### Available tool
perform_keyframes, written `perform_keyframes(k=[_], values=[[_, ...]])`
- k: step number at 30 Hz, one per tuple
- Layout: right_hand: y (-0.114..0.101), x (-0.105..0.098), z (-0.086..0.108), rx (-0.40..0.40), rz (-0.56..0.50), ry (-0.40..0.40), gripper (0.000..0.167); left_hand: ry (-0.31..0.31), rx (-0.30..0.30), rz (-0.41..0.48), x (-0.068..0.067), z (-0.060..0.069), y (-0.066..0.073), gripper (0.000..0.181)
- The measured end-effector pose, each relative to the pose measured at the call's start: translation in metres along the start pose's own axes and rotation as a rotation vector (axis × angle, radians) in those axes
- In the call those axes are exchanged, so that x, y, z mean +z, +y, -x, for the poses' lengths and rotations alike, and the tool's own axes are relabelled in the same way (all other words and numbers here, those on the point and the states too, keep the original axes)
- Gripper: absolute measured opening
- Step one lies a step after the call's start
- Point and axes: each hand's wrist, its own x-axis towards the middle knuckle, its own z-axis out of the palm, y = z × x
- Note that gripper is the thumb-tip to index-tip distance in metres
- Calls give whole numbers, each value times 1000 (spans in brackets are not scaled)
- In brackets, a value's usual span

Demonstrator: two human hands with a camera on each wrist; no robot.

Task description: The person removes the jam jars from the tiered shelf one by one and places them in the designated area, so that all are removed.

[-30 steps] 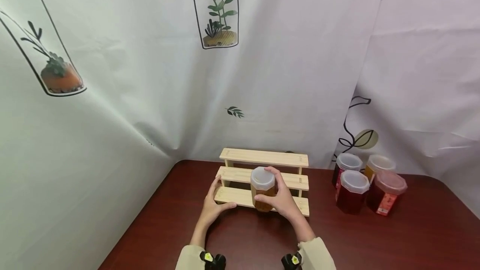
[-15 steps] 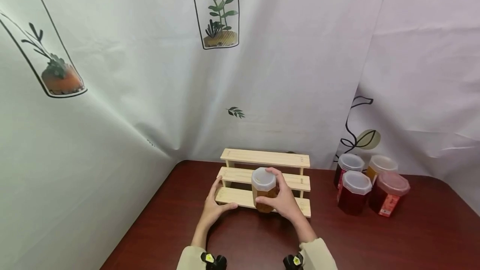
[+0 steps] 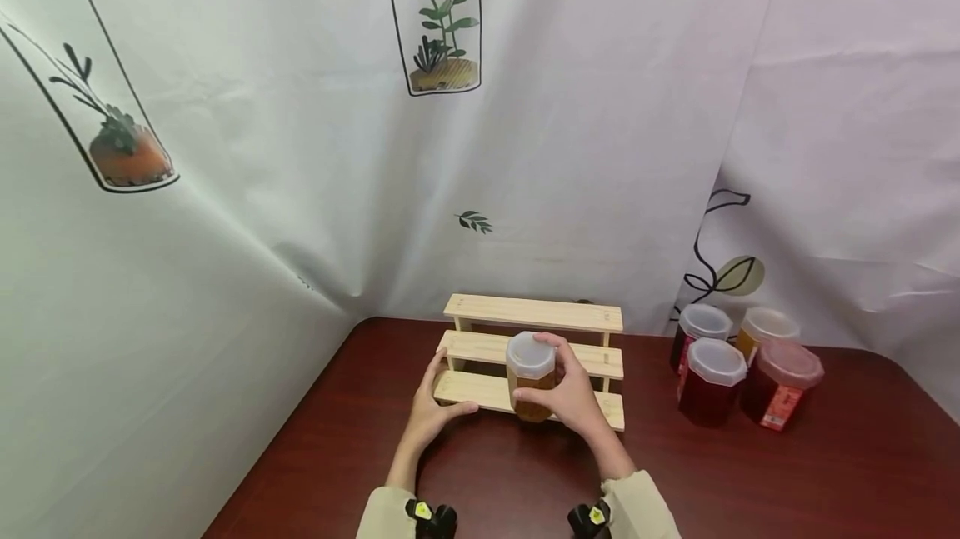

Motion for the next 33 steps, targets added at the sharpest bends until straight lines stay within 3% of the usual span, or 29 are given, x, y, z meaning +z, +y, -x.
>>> perform_keyframes(k=[5,9,12,18,21,24,27,31,33], values=[[-1,2,0,-19,2,9,78,13,-6,6,-2,4,9,101],[-2,3,1,-33,-2,35,77,4,-14,15,-3,5,8,102],[-4,1,1,-28,-2,41,78,2,1,8,-2,2,4,103],[-20,-11,0,-23,-13,46,77,11,-3,9,2,-8,-22,107],[-36,-27,0,-30,-6,88,76,8,1,18,5,-14,-29,107],[-55,-45,6,-66,37,133,76,15,2,8,4,-8,-19,106],[-70,-68,16,-108,82,191,78,20,-4,-18,2,-4,-22,105],[-79,-106,31,-132,151,288,82,9,12,-35,0,-8,-36,107],[-80,-125,38,-127,219,343,82,7,16,-32,0,-11,-36,108]])
